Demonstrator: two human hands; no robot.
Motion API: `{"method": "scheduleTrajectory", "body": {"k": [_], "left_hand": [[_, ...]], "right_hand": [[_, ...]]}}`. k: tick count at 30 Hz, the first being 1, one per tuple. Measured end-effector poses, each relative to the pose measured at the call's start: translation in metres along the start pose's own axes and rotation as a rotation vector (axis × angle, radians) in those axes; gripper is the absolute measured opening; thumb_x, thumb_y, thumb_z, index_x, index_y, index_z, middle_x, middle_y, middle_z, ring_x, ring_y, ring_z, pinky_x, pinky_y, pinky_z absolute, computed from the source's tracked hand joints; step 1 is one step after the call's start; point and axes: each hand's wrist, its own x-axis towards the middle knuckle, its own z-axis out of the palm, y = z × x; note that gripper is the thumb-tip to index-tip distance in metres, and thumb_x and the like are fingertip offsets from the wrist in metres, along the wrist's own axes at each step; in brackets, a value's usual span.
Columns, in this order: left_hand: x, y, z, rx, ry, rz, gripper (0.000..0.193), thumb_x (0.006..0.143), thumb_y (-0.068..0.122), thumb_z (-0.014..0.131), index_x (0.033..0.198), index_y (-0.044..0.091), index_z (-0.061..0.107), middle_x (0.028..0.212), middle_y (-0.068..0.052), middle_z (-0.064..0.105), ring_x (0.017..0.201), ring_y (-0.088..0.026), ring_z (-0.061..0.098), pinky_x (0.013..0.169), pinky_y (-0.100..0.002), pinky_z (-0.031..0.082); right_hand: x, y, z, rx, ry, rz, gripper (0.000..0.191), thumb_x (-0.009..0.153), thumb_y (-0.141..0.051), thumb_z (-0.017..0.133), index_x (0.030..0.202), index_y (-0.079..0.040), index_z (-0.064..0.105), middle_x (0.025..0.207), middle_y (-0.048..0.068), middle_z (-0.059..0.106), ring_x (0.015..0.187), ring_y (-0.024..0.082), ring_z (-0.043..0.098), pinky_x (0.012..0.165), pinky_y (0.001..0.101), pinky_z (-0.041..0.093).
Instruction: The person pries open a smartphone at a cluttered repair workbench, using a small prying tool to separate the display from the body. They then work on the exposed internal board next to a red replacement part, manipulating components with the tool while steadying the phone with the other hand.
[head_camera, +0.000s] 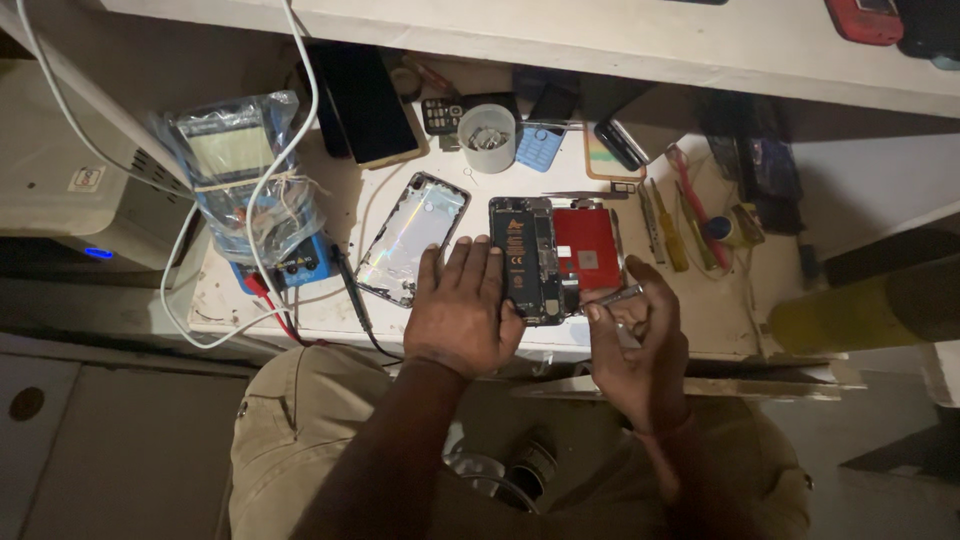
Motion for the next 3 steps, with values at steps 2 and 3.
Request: {"method": "scheduleTrajectory", "body": {"k": [2,3], "left_hand": [[0.0002,-0.0002,0.0007,0.024,-0.016,0.0,0.07,0.087,0.039,0.047,0.141,-0.006,0.054,0.148,-0.025,0.053,0.141,-0.037,0.048,0.12,-0.06,0.023],[0.0004,0.0,0.0013,0.038,-0.027,0.002,0.07,0.088,0.039,0.046,0.142,-0.005,0.054,0.149,-0.025,0.053,0.141,-0.037,0.047,0.12,-0.06,0.023]], "right_hand": [[0.0017,-0.0032,-0.0006,-0.015,-0.013,-0.008,0.055,0.101,-0.004,0.061,0.147,0.005,0.033,0.112,0.023,0.073,0.105,0.025,0.076,0.085,0.0331,0.063],[0.0035,-0.0041,-0.0017,-0.032,-0.021,-0.012,0.055,0.101,-0.005,0.061,0.147,0.005,0.033,0.115,0.024,0.071,0.107,0.025,0.075,0.085,0.0318,0.064]]}}
